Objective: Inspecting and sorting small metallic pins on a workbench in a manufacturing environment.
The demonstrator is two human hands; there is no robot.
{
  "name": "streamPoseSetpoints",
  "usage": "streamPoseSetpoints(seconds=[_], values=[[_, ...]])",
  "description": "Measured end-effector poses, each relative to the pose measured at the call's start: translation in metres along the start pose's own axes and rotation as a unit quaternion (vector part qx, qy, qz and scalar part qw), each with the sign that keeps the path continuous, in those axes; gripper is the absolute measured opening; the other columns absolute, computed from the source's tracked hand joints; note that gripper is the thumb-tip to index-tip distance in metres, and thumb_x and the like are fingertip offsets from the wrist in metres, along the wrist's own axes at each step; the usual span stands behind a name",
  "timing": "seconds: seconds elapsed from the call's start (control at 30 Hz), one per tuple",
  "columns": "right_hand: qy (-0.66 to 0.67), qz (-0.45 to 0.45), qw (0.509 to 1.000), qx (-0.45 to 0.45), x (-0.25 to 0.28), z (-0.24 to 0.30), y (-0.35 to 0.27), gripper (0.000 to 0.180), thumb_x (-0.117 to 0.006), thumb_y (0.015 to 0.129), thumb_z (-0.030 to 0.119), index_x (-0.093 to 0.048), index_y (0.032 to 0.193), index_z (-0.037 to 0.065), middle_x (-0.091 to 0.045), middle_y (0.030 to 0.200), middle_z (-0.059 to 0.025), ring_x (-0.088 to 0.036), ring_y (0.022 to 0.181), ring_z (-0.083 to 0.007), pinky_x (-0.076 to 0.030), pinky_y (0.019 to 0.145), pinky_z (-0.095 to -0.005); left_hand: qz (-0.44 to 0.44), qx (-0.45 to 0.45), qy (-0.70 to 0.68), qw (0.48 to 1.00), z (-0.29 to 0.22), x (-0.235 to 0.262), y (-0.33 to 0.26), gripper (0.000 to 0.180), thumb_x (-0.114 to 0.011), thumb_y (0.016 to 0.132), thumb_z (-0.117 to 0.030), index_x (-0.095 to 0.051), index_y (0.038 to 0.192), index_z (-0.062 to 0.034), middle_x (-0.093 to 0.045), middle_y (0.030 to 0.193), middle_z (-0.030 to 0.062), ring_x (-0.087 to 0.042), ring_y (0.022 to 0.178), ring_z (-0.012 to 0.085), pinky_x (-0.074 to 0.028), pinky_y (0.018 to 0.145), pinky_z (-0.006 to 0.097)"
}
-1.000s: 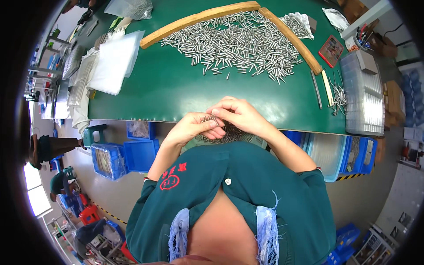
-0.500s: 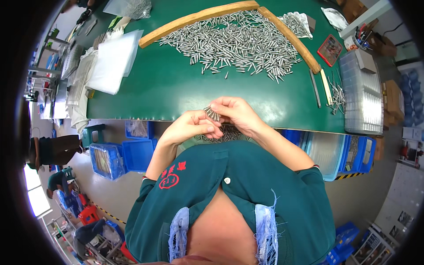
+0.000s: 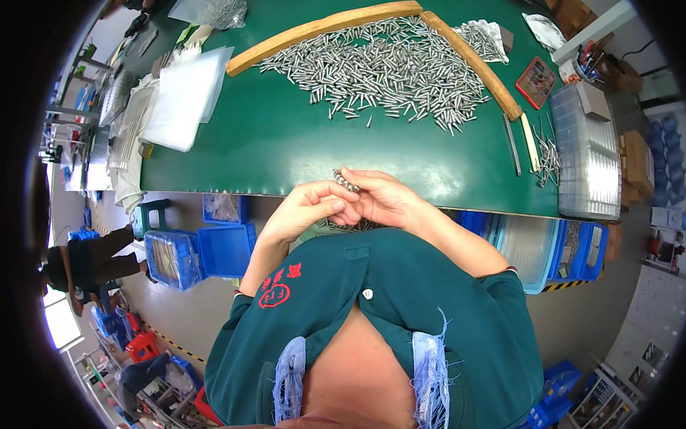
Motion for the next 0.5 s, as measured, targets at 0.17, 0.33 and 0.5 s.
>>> streamPoseSetpoints(seconds=[0.17, 0.33, 0.5], values=[[0.007, -0.005, 1.000, -0.003, -0.0007, 0.0008, -0.0005, 0.027, -0.055, 0.096, 0.029, -0.057, 0.099, 0.002, -0.061, 0.090, -0.0102, -0.062, 0.080, -0.0181, -0.052, 0.073, -0.0332, -0.026, 0.012, 0.009, 1.000, 0.0000, -0.0008, 0.0002, 0.024, -0.051, 0.095, -0.008, -0.060, 0.115, 0.0033, -0.067, 0.097, 0.0124, -0.064, 0.089, 0.0154, -0.052, 0.081, 0.028], [0.016, 0.023, 1.000, 0.002, -0.0021, 0.0015, -0.0029, 0.027, -0.055, 0.096, 0.029, -0.057, 0.099, 0.002, -0.061, 0.090, -0.0097, -0.061, 0.081, -0.0174, -0.052, 0.074, -0.0321, -0.026, 0.006, -0.003, 1.000, 0.0008, -0.0023, 0.0001, 0.024, -0.051, 0.095, -0.007, -0.060, 0.116, 0.0031, -0.067, 0.097, 0.0128, -0.065, 0.089, 0.0157, -0.053, 0.081, 0.028], [0.002, 0.017, 1.000, 0.001, -0.0048, 0.0040, -0.0028, 0.026, -0.056, 0.096, 0.028, -0.058, 0.100, 0.002, -0.062, 0.091, -0.0091, -0.060, 0.080, -0.0162, -0.052, 0.072, -0.0301, -0.035, 0.006, -0.013, 0.999, 0.0029, 0.0004, -0.0021, 0.024, -0.051, 0.095, -0.008, -0.060, 0.115, 0.0033, -0.067, 0.096, 0.0133, -0.065, 0.089, 0.0162, -0.053, 0.080, 0.028]])
Point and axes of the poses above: each hand's wrist, its own y-axis towards the middle knuckle, its own x-axis out of the back of the hand, z = x × y, the point moved 3 cm from there along y, towards the middle knuckle
